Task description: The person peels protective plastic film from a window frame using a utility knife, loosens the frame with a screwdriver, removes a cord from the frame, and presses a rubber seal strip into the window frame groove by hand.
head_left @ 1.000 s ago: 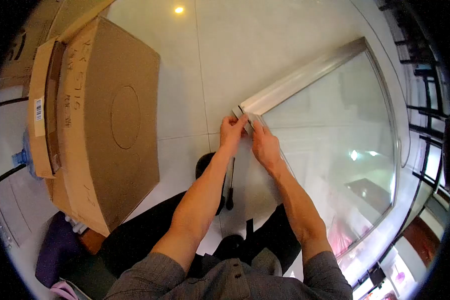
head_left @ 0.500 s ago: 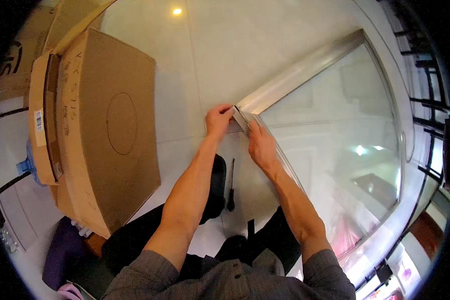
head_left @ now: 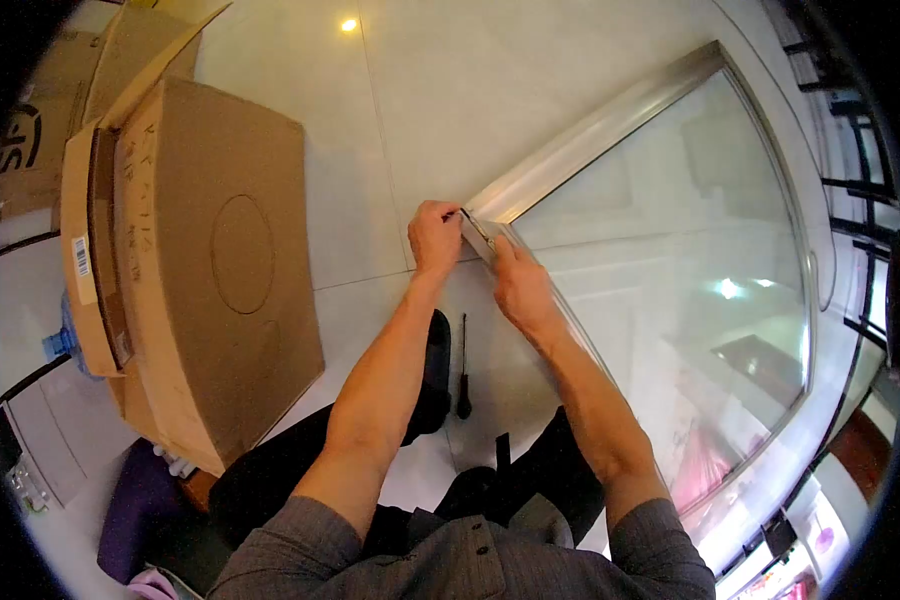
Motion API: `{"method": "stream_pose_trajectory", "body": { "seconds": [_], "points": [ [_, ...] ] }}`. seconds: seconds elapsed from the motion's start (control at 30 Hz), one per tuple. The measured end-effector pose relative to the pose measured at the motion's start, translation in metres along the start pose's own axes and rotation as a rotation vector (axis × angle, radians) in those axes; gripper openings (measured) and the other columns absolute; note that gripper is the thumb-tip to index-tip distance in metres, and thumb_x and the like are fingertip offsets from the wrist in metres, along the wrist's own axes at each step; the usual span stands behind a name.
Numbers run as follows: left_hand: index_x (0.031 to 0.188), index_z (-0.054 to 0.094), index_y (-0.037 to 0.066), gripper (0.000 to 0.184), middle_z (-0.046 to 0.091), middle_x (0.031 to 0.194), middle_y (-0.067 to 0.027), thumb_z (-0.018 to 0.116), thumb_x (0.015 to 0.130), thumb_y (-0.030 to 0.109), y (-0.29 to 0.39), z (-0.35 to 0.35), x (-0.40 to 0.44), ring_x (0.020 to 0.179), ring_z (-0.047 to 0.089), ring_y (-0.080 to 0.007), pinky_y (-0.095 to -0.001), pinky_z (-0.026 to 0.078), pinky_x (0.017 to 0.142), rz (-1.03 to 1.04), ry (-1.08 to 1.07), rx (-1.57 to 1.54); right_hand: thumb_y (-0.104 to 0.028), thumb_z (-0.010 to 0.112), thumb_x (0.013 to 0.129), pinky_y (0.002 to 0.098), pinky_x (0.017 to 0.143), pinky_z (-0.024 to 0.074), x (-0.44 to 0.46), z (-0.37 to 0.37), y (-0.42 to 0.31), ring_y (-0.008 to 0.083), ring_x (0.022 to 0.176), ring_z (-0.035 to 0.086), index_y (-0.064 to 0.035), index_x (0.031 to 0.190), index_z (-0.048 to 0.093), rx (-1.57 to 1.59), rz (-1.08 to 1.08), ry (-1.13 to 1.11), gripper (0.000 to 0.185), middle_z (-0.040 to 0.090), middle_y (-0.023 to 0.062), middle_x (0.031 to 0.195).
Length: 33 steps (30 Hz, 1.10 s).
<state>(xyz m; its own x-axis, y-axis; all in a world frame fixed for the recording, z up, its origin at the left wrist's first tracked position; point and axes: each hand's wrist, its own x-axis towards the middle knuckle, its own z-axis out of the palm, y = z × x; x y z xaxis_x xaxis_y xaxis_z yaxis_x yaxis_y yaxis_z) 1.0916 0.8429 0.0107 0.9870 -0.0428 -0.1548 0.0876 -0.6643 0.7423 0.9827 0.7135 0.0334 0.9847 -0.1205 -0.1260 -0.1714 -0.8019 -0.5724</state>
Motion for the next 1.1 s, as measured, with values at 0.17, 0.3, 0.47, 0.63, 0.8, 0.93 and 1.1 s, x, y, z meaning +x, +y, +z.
{"method": "stream_pose_trajectory", "body": {
  "seconds": [0.17,0.3,0.47,0.63,0.8,0.93,1.1],
  "points": [
    [0.091,0.074,0.005,0.02,0.07,0.093,-0.0126,0.067,0.075,0.015,-0.006,-0.002,0.01,0.085,0.067,-0.028,-0.036,0.052,0.078,-0.027,-0.049,-0.054,-0.004,0.052,0.084,0.0497,0.057,0.0527,0.0,0.004,0.002,0.0429,0.069,0.062,-0.0049,0.118,0.047,0.011,-0.069,0.065,0.035,0.06,0.021,0.088],
    [0.087,0.074,0.005,0.022,0.071,0.083,-0.0128,0.067,0.071,0.018,0.006,-0.019,0.033,0.08,0.068,-0.0279,-0.036,0.052,0.075,-0.04,-0.315,0.093,-0.005,0.052,0.085,0.0507,0.058,0.0526,0.0,-0.003,-0.003,0.0437,0.071,0.063,-0.0049,0.118,0.047,0.006,-0.029,0.024,0.034,0.061,0.0213,0.089],
    [0.084,0.074,0.003,0.023,0.07,0.073,-0.0157,0.065,0.068,0.017,0.006,-0.013,0.05,0.067,0.067,-0.0306,-0.0374,0.053,0.069,0.05,-0.358,0.172,-0.008,0.052,0.087,0.0524,0.062,0.0523,0.004,-0.006,-0.001,0.0448,0.075,0.063,-0.0051,0.117,0.048,0.031,-0.002,-0.017,0.03,0.061,0.0226,0.092],
    [0.081,0.072,0.0,0.024,0.069,0.073,-0.017,0.065,0.068,0.019,0.005,-0.012,0.055,0.068,0.067,-0.0291,-0.0381,0.053,0.07,0.093,-0.448,0.221,-0.01,0.052,0.089,0.0537,0.065,0.0517,0.003,-0.005,0.001,0.046,0.078,0.062,-0.0054,0.111,0.049,0.074,0.024,-0.026,0.023,0.062,0.0238,0.093],
    [0.081,0.069,0.0,0.023,0.068,0.074,-0.0156,0.066,0.071,0.021,-0.001,-0.01,0.055,0.064,0.065,-0.0261,-0.0364,0.052,0.063,0.018,-0.473,0.141,-0.012,0.052,0.089,0.053,0.065,0.0519,0.002,-0.003,0.005,0.045,0.079,0.062,-0.0055,0.109,0.048,0.087,0.025,-0.02,0.021,0.062,0.0237,0.092],
    [0.087,0.07,0.0,0.025,0.067,0.075,-0.0101,0.065,0.072,0.02,0.009,-0.021,0.057,0.069,0.061,-0.0186,-0.0341,0.05,0.066,-0.177,-0.602,0.06,-0.012,0.053,0.089,0.053,0.065,0.0512,0.003,0.001,0.012,0.0445,0.079,0.061,-0.0054,0.107,0.048,0.149,0.021,0.007,0.02,0.062,0.0233,0.091],
    [0.086,0.069,-0.001,0.025,0.067,0.074,-0.0096,0.064,0.073,0.021,0.004,-0.017,0.058,0.069,0.06,-0.0176,-0.0341,0.049,0.066,-0.09,-0.572,0.079,-0.012,0.054,0.089,0.0538,0.069,0.0502,0.002,-0.011,0.007,0.0449,0.082,0.061,-0.0056,0.109,0.048,0.218,0.031,0.026,0.022,0.062,0.0229,0.094]
  ]
}}
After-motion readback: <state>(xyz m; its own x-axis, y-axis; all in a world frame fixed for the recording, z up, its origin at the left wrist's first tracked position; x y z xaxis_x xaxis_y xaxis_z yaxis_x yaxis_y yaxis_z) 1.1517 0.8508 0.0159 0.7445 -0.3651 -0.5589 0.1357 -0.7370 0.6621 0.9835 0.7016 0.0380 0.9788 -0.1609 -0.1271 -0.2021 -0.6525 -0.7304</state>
